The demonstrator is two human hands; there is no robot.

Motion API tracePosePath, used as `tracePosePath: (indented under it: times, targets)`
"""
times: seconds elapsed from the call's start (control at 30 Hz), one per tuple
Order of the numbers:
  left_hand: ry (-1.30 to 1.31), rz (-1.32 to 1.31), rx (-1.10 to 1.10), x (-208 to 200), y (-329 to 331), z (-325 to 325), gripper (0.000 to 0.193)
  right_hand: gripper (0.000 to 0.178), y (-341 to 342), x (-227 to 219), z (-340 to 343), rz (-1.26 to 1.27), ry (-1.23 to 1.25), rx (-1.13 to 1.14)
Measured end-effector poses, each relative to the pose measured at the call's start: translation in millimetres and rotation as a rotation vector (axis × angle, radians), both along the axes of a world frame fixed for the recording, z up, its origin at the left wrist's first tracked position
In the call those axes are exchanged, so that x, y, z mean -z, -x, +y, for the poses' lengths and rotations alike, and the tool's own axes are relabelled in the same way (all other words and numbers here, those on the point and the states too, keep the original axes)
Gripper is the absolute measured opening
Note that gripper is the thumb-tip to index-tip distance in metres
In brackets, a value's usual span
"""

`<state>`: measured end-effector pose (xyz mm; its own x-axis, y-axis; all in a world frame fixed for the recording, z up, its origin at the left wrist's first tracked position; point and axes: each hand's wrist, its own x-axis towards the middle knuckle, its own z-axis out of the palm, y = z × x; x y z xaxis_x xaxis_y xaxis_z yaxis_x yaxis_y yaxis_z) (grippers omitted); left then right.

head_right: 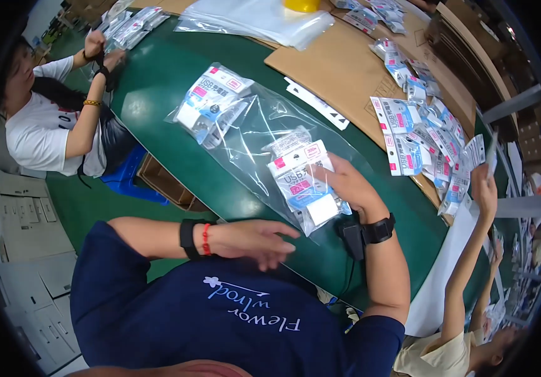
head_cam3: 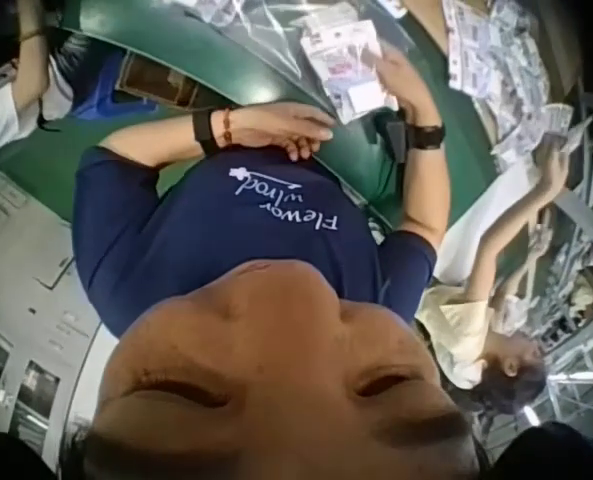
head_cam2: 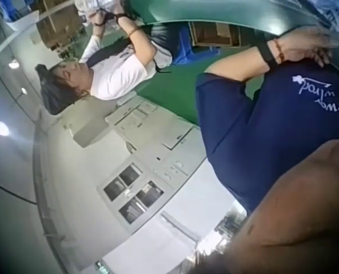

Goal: The person picks up and turns over USB chargers, then places them into a plastic bag before setting it aside on the table.

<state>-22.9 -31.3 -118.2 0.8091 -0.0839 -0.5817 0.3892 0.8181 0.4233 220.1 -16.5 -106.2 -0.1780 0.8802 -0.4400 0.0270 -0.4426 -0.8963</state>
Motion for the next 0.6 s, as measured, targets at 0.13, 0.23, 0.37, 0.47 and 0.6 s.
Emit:
tracePosePath:
  times: [0.13,0.23,0.37,0.47,0.6]
  targets:
    - [0.010,-0.116,-0.115,6,-34,-14,0.040,0.042,5,-4,14,-0.048,0.024,-0.063]
    - [0.100,-0.173,-0.215,19,-44,-19,0.036,0.042,10,1,20,-0.096,0.030,-0.040]
    - [0.053,-0.161,-0.233,19,-46,-21,0.029,0.042,32,12,18,-0.161,-0.172,0.073]
    - [-0.009,-0.076,-0.211,19,-45,-20,0.027,0.042,48,25,17,-0.195,-0.110,0.301]
    - [-0.039,-0.101,-0.209,15,-39,-21,0.026,0.044,56,25,18,0.074,-0.086,0.424]
